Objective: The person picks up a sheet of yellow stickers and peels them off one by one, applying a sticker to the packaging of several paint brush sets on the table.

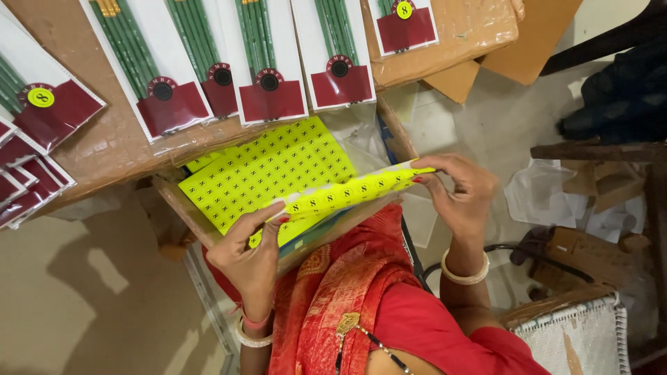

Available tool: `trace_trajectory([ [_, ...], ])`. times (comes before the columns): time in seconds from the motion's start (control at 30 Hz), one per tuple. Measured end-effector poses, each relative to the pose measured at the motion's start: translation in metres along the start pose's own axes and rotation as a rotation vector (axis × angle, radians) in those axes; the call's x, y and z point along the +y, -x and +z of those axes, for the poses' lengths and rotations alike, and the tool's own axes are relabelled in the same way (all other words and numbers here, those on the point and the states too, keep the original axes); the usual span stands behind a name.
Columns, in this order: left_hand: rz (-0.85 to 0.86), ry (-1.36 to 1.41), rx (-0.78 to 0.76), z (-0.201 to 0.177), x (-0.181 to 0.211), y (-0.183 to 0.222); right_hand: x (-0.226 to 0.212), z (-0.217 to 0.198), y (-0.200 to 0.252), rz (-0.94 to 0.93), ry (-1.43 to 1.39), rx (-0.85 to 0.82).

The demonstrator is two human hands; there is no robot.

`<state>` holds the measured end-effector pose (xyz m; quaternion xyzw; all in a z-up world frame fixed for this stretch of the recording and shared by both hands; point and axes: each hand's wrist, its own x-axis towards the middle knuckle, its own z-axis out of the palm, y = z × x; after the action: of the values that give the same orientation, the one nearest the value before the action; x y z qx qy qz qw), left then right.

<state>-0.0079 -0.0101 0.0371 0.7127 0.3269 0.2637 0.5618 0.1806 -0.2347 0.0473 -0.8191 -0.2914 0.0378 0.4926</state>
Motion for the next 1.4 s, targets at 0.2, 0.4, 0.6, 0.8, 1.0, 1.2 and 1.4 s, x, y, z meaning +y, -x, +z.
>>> trace_trajectory([
  [0.2,0.108,-0.089,0.016,-0.002,0.003,-0.002,-0.014,-0.002,-0.001,-0.071,0.112,0.074],
  [0.4,0.207,-0.168,-0.012,-0.002,0.001,-0.012,-0.003,0.002,0.001,-0.168,0.085,0.101],
  [0.6,0.343,-0.262,-0.377,-0.002,0.025,-0.027,0.006,-0.001,0.008,-0.064,-0.038,0.031],
  [0.8,0.333,-0.275,-0.51,0.027,0.016,-0.023,-0.001,0.007,0.01,-0.066,0.012,-0.002],
  [1.0,0.018,-0.246,-0.599,0.03,0.015,-0.034,0.03,0.01,0.018,0.159,-0.402,-0.122],
  [1.2,0.046,-0.171,-0.6,0.023,0.014,-0.04,0.047,0.012,0.015,0.239,-0.482,-0.139],
  [1.4,0.007,-0.175,-0.649,0.019,0.011,-0.043,0.046,0.015,0.015,0.216,-0.426,-0.196],
])
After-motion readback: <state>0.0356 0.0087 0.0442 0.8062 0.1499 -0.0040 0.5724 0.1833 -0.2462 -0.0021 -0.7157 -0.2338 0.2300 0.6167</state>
